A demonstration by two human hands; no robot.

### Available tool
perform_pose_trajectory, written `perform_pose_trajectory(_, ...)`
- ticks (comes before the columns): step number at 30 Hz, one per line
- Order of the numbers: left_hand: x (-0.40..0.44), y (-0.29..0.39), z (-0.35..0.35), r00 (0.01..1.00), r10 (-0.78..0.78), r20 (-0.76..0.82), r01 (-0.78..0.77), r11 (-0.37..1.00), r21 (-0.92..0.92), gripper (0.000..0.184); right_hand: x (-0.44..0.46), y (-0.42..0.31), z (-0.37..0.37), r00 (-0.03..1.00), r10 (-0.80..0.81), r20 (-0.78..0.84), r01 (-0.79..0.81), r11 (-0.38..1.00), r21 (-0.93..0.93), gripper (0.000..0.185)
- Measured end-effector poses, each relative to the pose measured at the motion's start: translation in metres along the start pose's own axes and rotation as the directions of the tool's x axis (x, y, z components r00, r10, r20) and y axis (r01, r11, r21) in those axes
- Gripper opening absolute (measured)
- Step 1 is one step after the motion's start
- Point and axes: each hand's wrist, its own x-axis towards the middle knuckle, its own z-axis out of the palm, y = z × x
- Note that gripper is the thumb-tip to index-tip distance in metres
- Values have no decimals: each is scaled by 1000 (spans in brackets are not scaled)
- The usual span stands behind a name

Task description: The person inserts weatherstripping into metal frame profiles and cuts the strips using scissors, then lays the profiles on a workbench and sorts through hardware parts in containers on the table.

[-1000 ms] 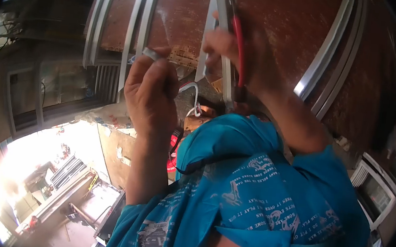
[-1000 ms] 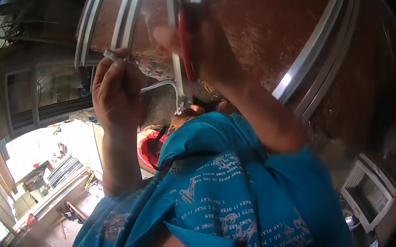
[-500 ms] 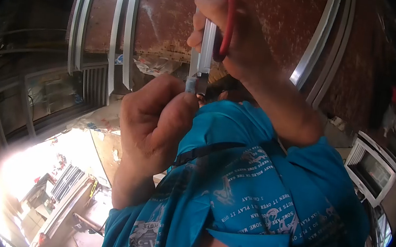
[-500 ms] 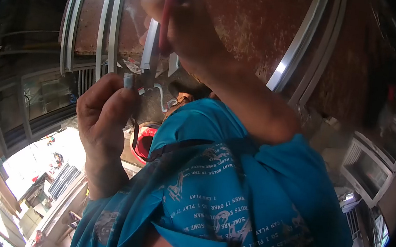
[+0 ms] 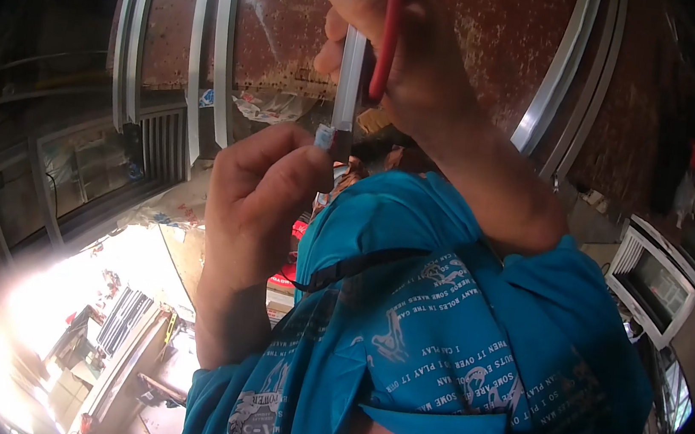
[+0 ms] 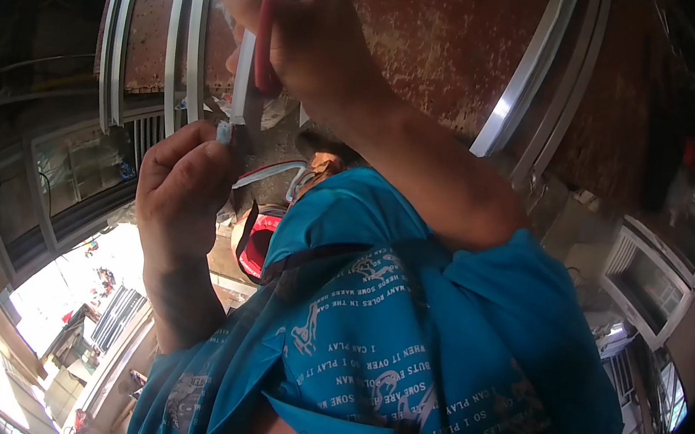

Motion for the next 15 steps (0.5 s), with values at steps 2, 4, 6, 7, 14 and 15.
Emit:
perform_pose_trajectory(2,0,1,1,1000,-19,-12,19,999,-45,30,0,2,0,988,137,-65,-132,988,83,34)
perform_pose_trajectory(4,-1,2,0,999,-45,-20,43,997,-71,30,2,7,-7,990,141,-11,-138,982,127,32)
perform_pose_trajectory(6,-1,2,-2,997,-66,-29,62,993,-97,30,1,11,-8,994,93,64,-102,984,144,31)
perform_pose_trajectory(7,-1,2,-3,997,-76,-32,73,994,-85,30,-1,12,-5,999,44,18,-45,995,85,31)
perform_pose_trajectory(14,4,2,-5,991,-116,-72,115,993,-19,31,0,24,-11,1000,18,-8,-19,999,-47,32)
perform_pose_trajectory(15,7,4,-6,990,-119,-72,118,993,-18,31,-1,25,-11,1000,20,-9,-20,999,-45,32)
